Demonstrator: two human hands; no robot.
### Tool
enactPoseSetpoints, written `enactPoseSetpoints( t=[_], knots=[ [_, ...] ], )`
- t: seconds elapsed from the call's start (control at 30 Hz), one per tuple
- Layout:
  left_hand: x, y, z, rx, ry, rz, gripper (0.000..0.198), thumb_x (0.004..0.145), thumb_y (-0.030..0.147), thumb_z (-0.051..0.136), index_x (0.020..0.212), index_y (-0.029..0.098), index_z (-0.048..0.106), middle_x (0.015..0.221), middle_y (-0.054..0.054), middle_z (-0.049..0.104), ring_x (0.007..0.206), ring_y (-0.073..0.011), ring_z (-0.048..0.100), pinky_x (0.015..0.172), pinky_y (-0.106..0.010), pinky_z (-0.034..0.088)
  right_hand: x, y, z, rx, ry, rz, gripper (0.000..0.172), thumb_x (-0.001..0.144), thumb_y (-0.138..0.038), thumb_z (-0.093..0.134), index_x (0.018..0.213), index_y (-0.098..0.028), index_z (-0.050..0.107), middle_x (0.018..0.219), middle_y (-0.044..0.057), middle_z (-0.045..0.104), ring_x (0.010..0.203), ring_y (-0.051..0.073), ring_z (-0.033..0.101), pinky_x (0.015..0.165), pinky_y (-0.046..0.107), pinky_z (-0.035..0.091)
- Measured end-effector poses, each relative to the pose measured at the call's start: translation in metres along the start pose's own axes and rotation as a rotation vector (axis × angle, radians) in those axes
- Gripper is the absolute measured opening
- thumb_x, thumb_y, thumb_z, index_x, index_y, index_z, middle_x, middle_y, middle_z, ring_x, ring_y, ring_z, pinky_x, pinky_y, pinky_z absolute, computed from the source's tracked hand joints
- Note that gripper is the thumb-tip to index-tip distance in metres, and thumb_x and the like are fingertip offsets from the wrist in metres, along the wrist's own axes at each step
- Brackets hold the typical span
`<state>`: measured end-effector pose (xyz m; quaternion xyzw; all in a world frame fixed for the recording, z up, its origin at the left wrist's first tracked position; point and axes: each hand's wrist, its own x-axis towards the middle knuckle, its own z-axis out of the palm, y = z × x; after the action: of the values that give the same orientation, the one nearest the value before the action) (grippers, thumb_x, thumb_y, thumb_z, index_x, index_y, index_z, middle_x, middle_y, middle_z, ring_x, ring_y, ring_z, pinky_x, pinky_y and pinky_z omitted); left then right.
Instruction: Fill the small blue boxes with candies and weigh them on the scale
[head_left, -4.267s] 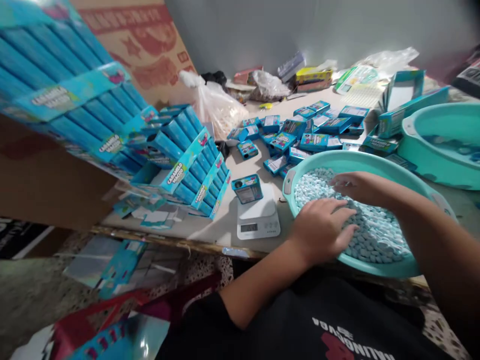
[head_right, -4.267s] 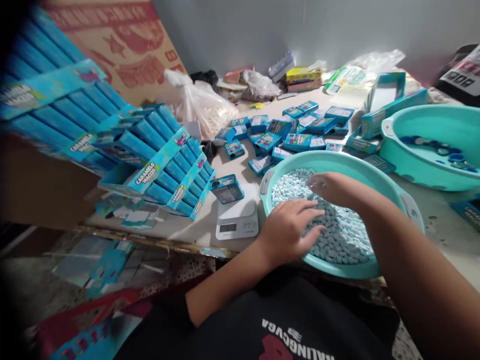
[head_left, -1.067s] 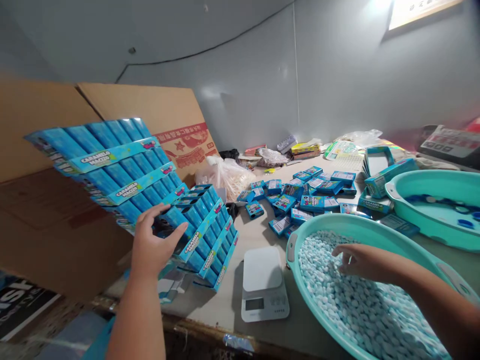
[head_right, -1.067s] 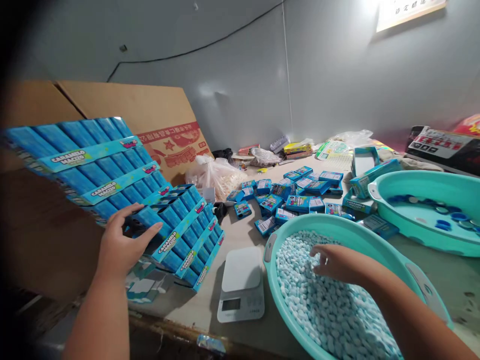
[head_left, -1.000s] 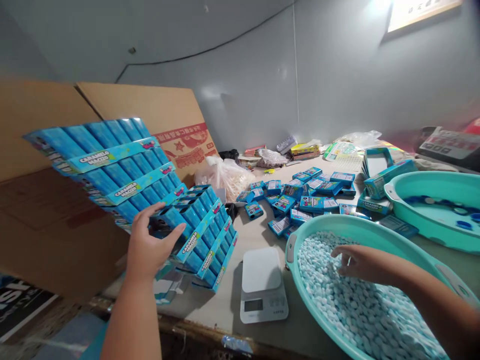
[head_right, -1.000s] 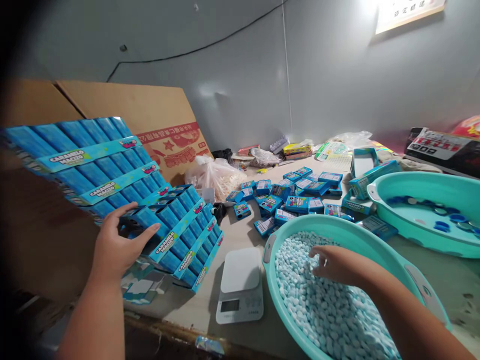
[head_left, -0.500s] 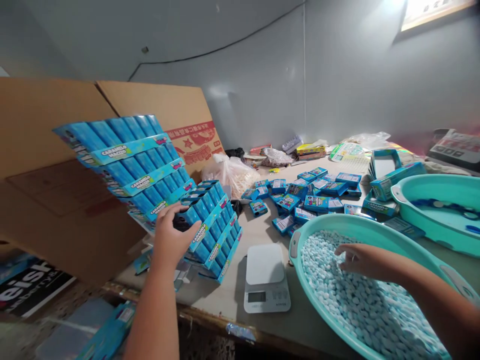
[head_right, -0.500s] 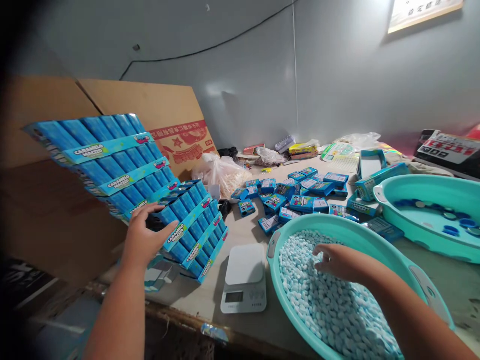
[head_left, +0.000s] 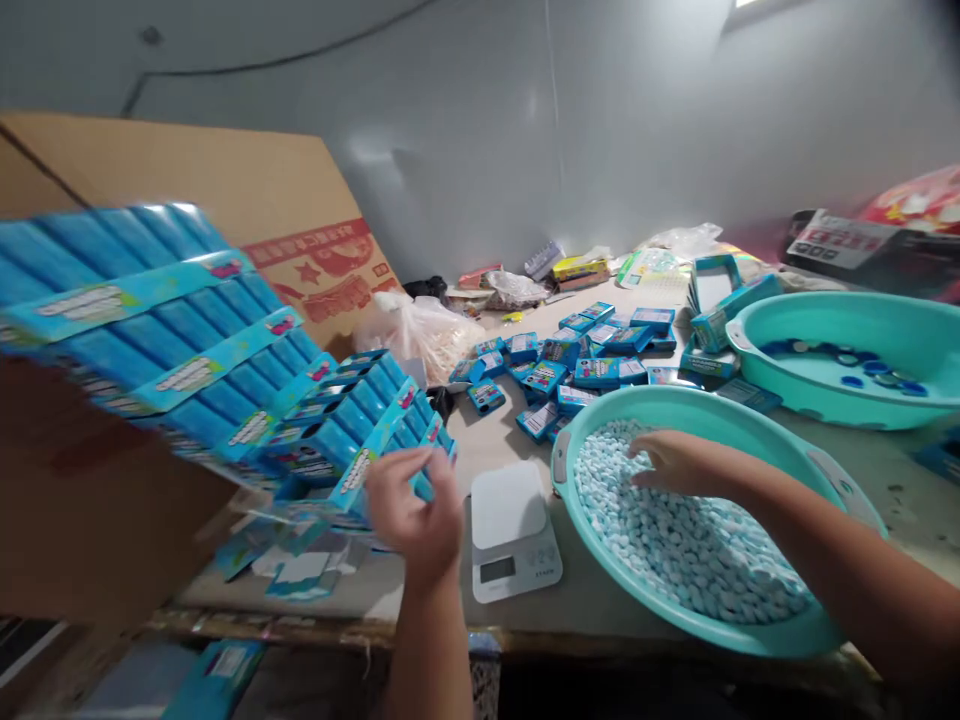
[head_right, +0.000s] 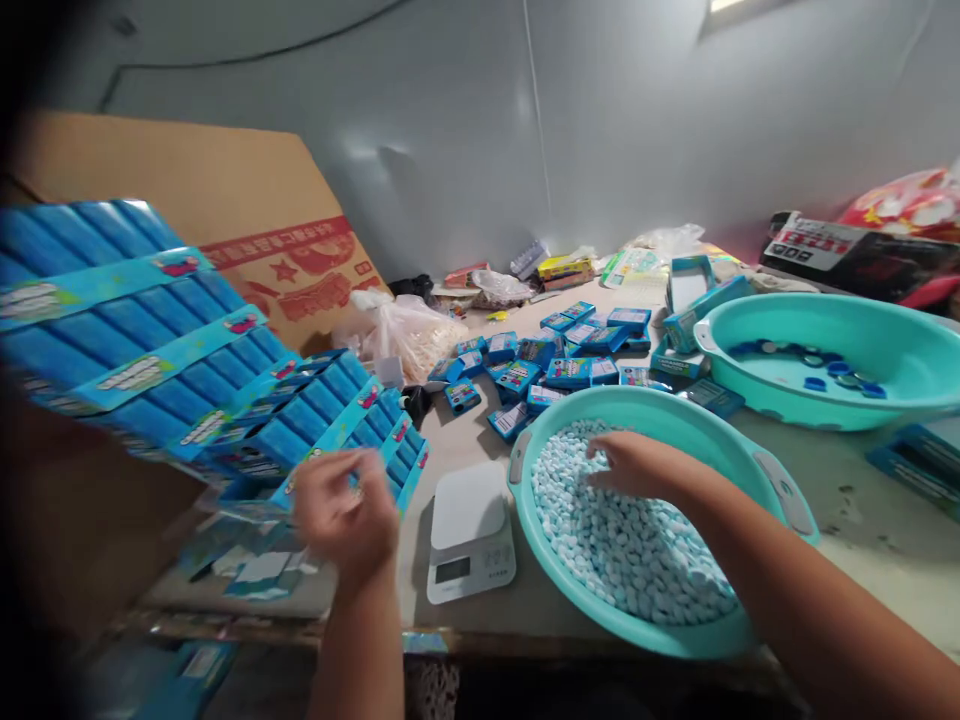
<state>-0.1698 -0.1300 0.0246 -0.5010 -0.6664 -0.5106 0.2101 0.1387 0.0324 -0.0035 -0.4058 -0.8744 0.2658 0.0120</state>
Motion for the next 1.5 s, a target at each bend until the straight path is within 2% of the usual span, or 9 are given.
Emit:
enactPoseSetpoints(
  t=[0.1,0.23,0.37,0.6,0.83,1.03,1.13,1.3,1.5],
  knots=[
    [0.01,0.001,0.081,0.077,-0.734,-0.131,0.025,0.091,0.03,0.054,0.113,0.023,0.062,0.128,-0.01,0.058,0.122,-0.0242,0.056,0.105,-0.039,0.045,-0.008,-0.02,0.01,-0.019,0.095,-0.079,0.047,0.089,-0.044,0.062,0.126,-0.016,0.064,0.124,0.015,0.064,0.11,0.029,0.061,0.094,0.038,0.046],
    [0.029,-0.007,0.176,0.091,-1.057,-0.128,0.07,0.063,0.024,0.085,0.129,0.021,0.061,0.144,-0.014,0.05,0.136,-0.036,0.046,0.113,-0.048,0.039,-0.018,-0.044,0.043,-0.141,0.105,-0.235,0.066,0.094,-0.054,0.053,0.15,-0.02,0.045,0.149,0.019,0.047,0.132,0.037,0.049,0.105,0.053,0.042],
    [0.033,-0.02,0.22,0.092,-1.207,-0.147,0.059,0.085,0.034,0.073,0.138,0.019,0.052,0.143,-0.014,0.051,0.127,-0.0317,0.053,0.105,-0.055,0.046,-0.014,-0.036,0.055,-0.292,0.126,-0.268,0.064,0.098,-0.055,0.045,0.154,-0.025,0.041,0.156,0.018,0.041,0.141,0.041,0.038,0.11,0.061,0.034],
    [0.026,-0.036,0.208,-0.003,-1.192,-0.186,0.044,0.092,0.034,0.065,0.132,0.018,0.056,0.136,-0.012,0.056,0.12,-0.027,0.058,0.1,-0.05,0.052,0.015,0.003,0.024,-0.314,0.122,-0.054,0.057,0.093,-0.018,0.047,0.148,-0.031,0.048,0.13,0.017,0.056,0.118,0.034,0.056,0.088,0.045,0.05],
    [0.034,-0.026,0.184,0.059,-1.104,-0.338,0.034,0.093,0.039,0.064,0.116,0.014,0.062,0.111,-0.008,0.066,0.094,-0.0187,0.066,0.082,-0.039,0.058,0.005,-0.031,0.041,-0.271,0.189,-0.114,0.051,0.091,-0.011,0.04,0.136,-0.028,0.059,0.13,0.013,0.058,0.121,0.029,0.055,0.097,0.044,0.046],
    [0.064,0.011,0.129,0.21,-0.762,-0.176,0.041,0.059,0.027,0.082,0.096,0.016,0.069,0.111,-0.02,0.067,0.117,-0.0439,0.057,0.099,-0.055,0.046,-0.021,-0.027,0.052,-0.339,0.07,-0.39,0.058,0.099,-0.033,0.041,0.152,-0.009,0.041,0.154,0.025,0.04,0.14,0.039,0.042,0.104,0.054,0.045],
    [0.057,0.049,0.108,0.049,-0.63,-0.1,0.048,0.064,0.04,0.078,0.106,0.019,0.069,0.112,-0.017,0.068,0.109,-0.0397,0.063,0.097,-0.053,0.048,-0.026,-0.007,0.039,-0.41,0.028,-0.384,0.056,0.092,-0.019,0.048,0.148,-0.014,0.047,0.154,0.019,0.043,0.138,0.034,0.046,0.104,0.048,0.046],
    [-0.001,0.103,0.122,-0.605,-0.668,-0.407,0.06,0.062,0.046,0.079,0.115,0.02,0.065,0.1,-0.008,0.072,0.089,-0.0272,0.07,0.079,-0.038,0.057,-0.024,0.02,0.009,-0.355,0.069,-0.226,0.047,0.084,-0.012,0.057,0.129,-0.025,0.064,0.132,0.012,0.062,0.123,0.03,0.058,0.097,0.043,0.049],
    [-0.038,0.114,0.151,-0.536,-0.736,-0.344,0.041,0.06,0.032,0.078,0.097,0.019,0.064,0.094,-0.006,0.068,0.085,-0.0228,0.066,0.077,-0.034,0.053,0.009,0.039,0.002,-0.222,0.124,0.047,0.044,0.101,-0.033,0.041,0.139,-0.016,0.055,0.13,0.017,0.06,0.112,0.026,0.063,0.094,0.036,0.05]
  ],
)
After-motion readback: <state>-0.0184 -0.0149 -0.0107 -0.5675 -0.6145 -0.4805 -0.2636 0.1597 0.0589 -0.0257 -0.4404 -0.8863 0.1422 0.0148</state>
